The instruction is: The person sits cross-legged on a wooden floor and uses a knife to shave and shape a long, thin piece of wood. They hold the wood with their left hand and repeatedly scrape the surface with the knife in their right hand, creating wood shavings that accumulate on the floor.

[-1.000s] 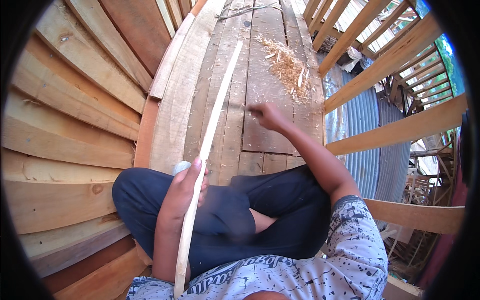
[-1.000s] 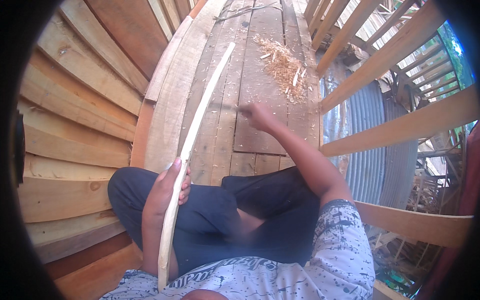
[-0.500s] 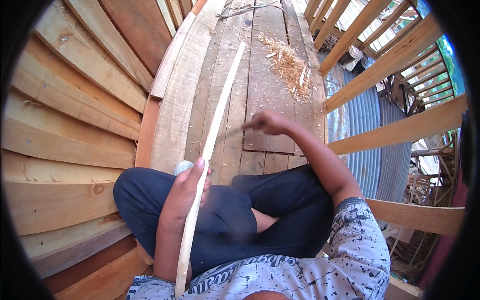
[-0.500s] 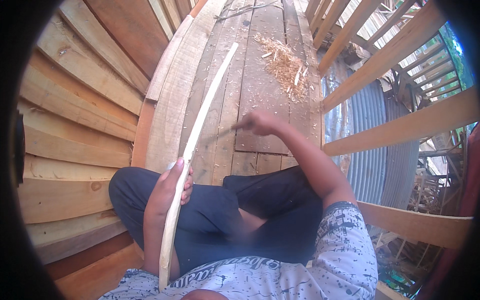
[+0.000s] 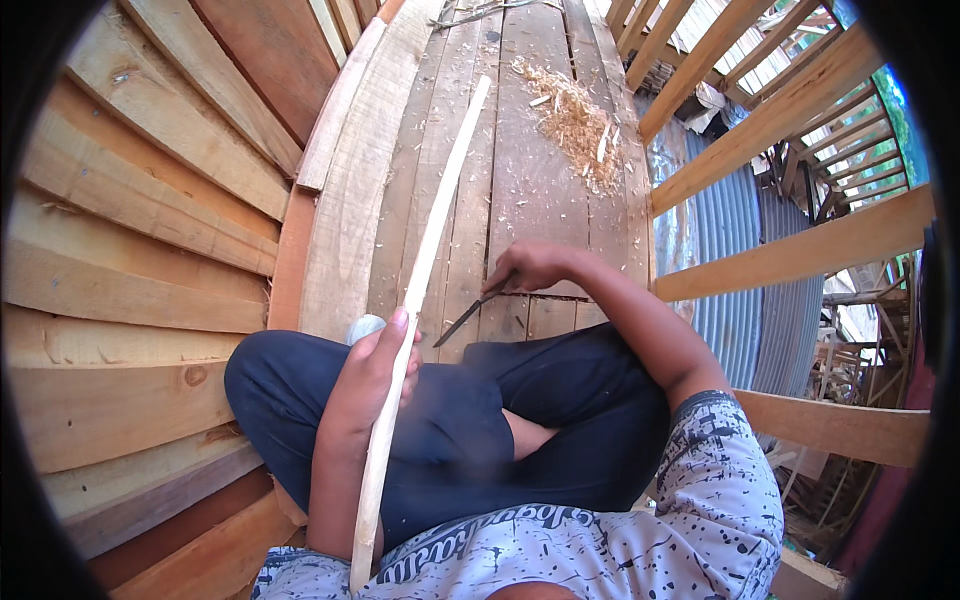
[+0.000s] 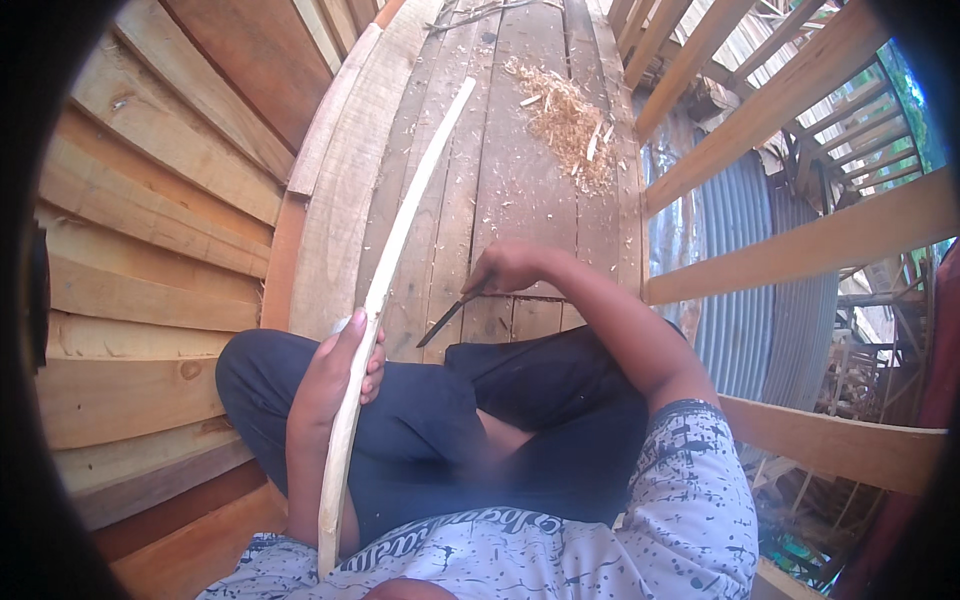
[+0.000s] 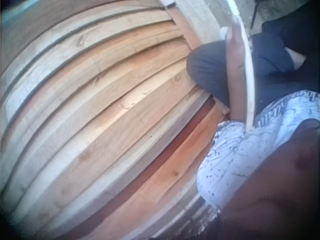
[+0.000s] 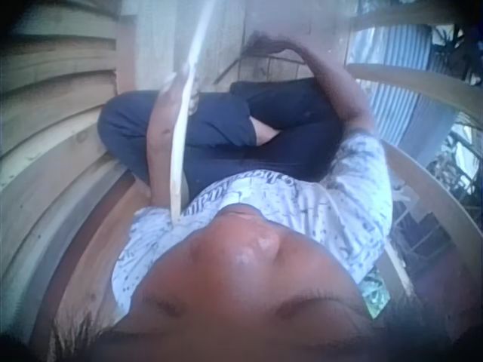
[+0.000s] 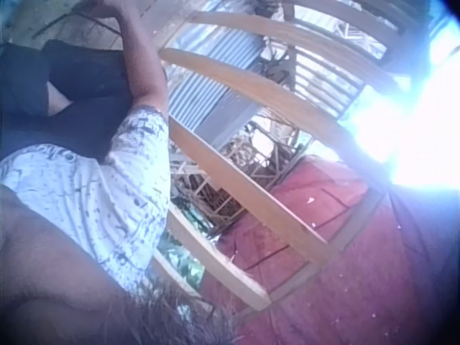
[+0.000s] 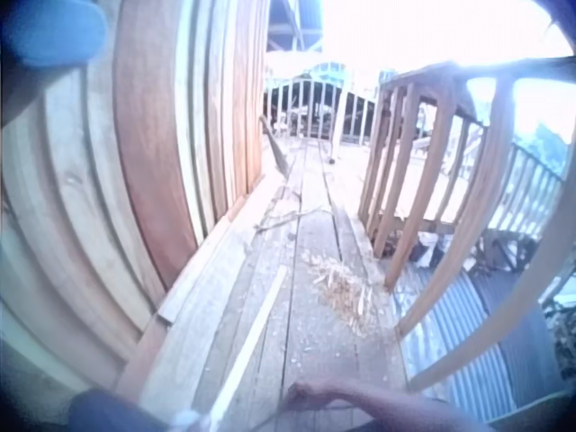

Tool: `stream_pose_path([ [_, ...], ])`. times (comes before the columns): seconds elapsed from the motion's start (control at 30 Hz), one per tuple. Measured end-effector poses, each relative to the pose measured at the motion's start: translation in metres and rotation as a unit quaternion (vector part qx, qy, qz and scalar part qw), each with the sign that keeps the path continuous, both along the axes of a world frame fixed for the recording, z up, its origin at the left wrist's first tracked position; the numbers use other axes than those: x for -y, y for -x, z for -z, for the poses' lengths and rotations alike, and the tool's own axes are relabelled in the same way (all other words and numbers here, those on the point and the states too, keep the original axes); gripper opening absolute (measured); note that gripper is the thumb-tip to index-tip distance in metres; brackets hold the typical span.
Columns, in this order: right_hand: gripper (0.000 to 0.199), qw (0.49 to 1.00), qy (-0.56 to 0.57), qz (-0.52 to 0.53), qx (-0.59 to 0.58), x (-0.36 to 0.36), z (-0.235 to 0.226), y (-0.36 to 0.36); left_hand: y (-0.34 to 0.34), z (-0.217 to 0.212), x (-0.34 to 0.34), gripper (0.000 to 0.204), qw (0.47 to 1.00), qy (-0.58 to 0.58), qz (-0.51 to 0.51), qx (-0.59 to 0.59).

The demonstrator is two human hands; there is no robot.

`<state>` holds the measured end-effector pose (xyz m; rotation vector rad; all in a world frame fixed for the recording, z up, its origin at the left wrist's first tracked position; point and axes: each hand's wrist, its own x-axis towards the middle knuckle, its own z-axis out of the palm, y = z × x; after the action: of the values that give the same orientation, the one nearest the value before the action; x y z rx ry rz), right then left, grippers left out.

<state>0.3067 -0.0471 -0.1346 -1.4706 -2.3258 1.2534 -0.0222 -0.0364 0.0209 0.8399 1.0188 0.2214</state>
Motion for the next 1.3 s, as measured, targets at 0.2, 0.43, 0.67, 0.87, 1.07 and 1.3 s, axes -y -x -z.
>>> stream_pose_path([
  [0.2,0.045,0.910,-0.098,0.388,0.109,-0.026,-0.015,-0.016,0.005,0.003,0.000,0.047,1.000,0.008,-0.008,0.014],
  [0.43,0.052,0.992,0.102,0.022,-0.065,0.003,-0.006,-0.008,0.001,-0.002,0.001,0.049,1.000,0.000,0.001,0.001],
  [0.67,0.039,0.895,-0.115,0.398,0.168,-0.012,0.008,-0.062,0.001,0.001,0.000,0.046,1.000,0.013,-0.006,0.010],
  [0.87,0.042,0.994,0.092,0.035,-0.052,-0.002,-0.016,-0.036,0.005,-0.001,0.002,0.049,1.000,0.003,-0.005,0.002],
  [1.07,0.037,0.883,-0.109,0.451,0.065,-0.008,0.009,-0.084,0.004,0.002,0.002,0.048,1.000,0.009,-0.011,0.018],
  [1.3,0.039,0.976,0.080,0.199,0.023,0.012,-0.006,-0.116,0.006,0.002,0.002,0.049,1.000,-0.002,0.001,0.004],
])
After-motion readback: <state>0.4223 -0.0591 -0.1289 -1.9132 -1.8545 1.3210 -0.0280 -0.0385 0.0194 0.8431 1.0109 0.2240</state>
